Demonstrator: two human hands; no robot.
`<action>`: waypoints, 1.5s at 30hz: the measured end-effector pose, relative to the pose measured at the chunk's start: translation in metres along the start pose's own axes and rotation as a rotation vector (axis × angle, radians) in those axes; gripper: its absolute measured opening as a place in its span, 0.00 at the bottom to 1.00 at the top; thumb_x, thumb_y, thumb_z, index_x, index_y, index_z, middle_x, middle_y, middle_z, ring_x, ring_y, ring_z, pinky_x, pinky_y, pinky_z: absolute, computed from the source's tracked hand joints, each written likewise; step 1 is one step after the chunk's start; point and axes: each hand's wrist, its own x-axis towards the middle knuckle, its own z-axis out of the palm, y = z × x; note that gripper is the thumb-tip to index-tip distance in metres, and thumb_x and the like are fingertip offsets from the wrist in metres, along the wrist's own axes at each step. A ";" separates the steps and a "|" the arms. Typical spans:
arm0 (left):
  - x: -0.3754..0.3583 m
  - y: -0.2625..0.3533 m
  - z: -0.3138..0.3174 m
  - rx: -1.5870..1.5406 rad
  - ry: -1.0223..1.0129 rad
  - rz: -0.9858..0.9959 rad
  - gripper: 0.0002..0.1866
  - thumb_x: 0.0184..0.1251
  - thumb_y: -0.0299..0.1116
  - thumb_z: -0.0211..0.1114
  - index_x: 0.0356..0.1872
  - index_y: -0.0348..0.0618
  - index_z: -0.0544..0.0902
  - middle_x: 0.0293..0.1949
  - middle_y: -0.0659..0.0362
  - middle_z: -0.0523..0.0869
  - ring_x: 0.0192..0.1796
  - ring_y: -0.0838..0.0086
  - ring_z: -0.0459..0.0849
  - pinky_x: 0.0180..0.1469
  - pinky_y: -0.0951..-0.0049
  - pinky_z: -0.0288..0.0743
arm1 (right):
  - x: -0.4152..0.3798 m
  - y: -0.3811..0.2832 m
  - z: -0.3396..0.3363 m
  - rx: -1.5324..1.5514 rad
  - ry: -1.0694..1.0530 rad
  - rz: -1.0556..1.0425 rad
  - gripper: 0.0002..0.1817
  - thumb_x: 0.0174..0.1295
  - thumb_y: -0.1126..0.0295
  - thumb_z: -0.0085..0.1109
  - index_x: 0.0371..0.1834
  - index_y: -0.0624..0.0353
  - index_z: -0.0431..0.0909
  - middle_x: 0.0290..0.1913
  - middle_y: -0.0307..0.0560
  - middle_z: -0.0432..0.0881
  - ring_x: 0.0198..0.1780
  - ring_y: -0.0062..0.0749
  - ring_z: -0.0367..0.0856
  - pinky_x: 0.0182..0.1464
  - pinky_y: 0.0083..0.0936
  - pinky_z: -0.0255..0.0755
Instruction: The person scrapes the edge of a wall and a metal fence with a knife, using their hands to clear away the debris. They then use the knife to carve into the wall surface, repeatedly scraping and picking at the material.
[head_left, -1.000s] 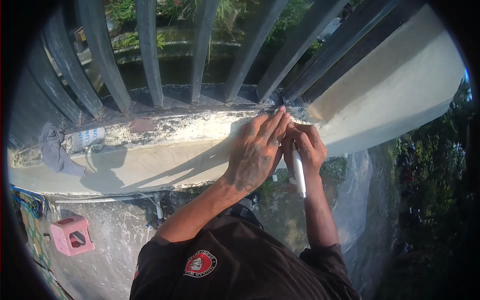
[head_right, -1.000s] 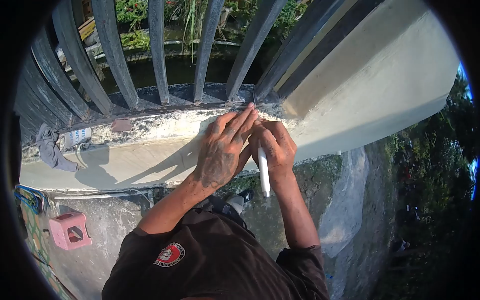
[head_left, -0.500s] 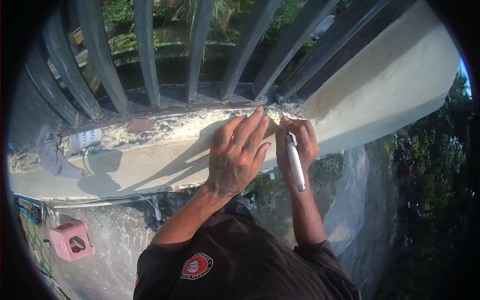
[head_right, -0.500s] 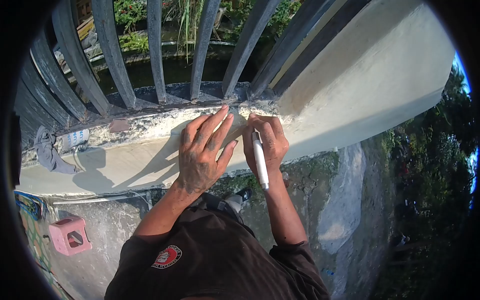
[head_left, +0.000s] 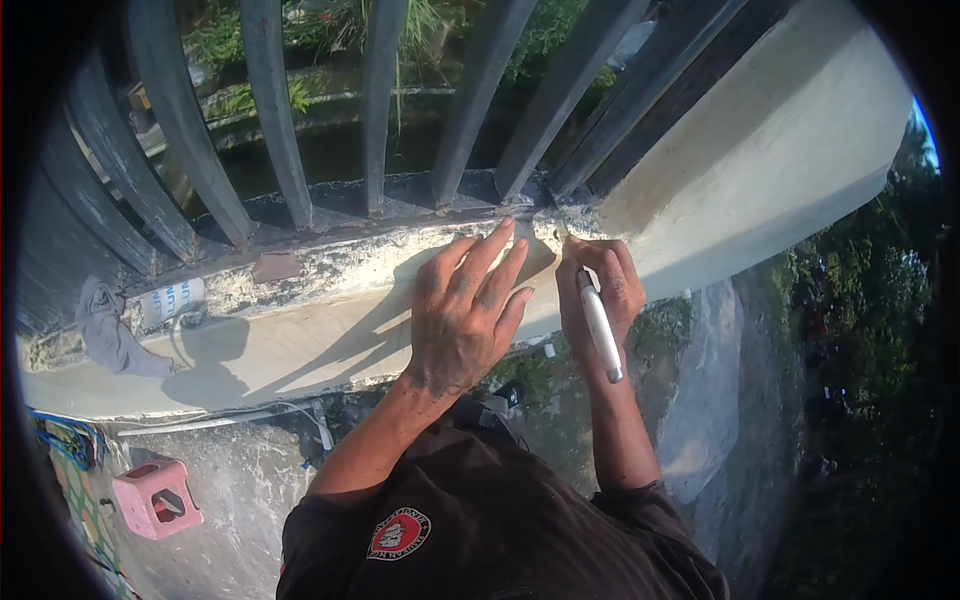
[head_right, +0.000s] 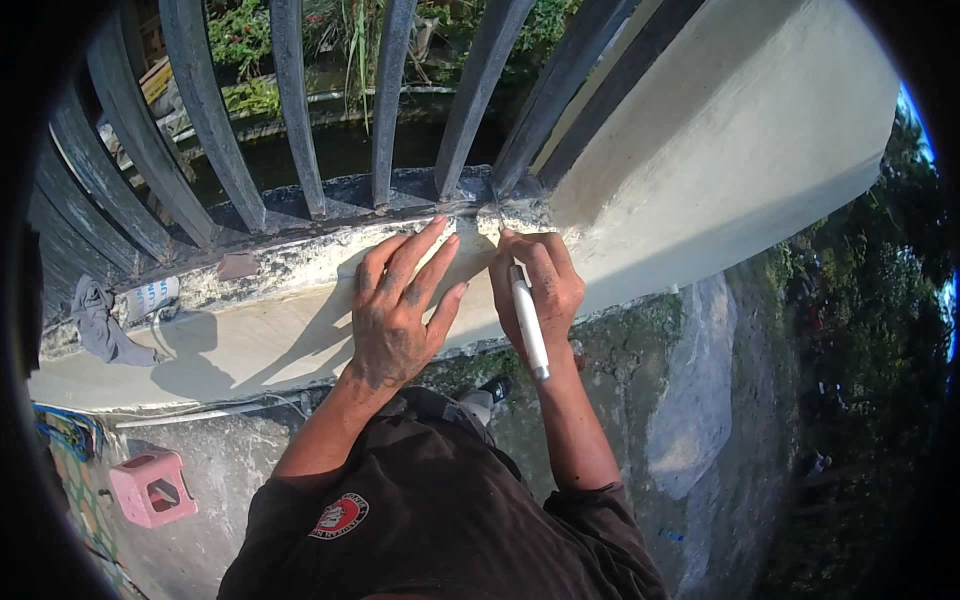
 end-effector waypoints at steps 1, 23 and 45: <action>0.001 -0.001 0.000 0.005 0.009 0.002 0.33 0.60 0.29 0.81 0.70 0.44 0.86 0.75 0.60 0.81 0.68 0.59 0.78 0.71 0.59 0.75 | 0.002 0.002 0.002 0.068 0.006 0.107 0.09 0.60 0.83 0.74 0.41 0.63 0.85 0.38 0.51 0.89 0.39 0.37 0.93 0.42 0.30 0.85; 0.019 0.004 0.010 0.112 -0.212 0.032 0.41 0.66 0.35 0.76 0.81 0.42 0.73 0.81 0.58 0.74 0.74 0.57 0.74 0.74 0.52 0.68 | -0.004 -0.001 -0.026 0.051 -0.250 -0.256 0.21 0.53 0.78 0.79 0.53 0.64 0.88 0.43 0.51 0.88 0.50 0.44 0.94 0.47 0.34 0.91; 0.031 0.019 0.013 0.077 -0.255 0.011 0.42 0.59 0.30 0.80 0.78 0.42 0.76 0.77 0.58 0.79 0.70 0.58 0.77 0.71 0.54 0.73 | 0.009 0.018 -0.031 0.119 -0.278 -0.227 0.16 0.53 0.78 0.78 0.45 0.63 0.87 0.42 0.48 0.88 0.49 0.40 0.94 0.48 0.33 0.92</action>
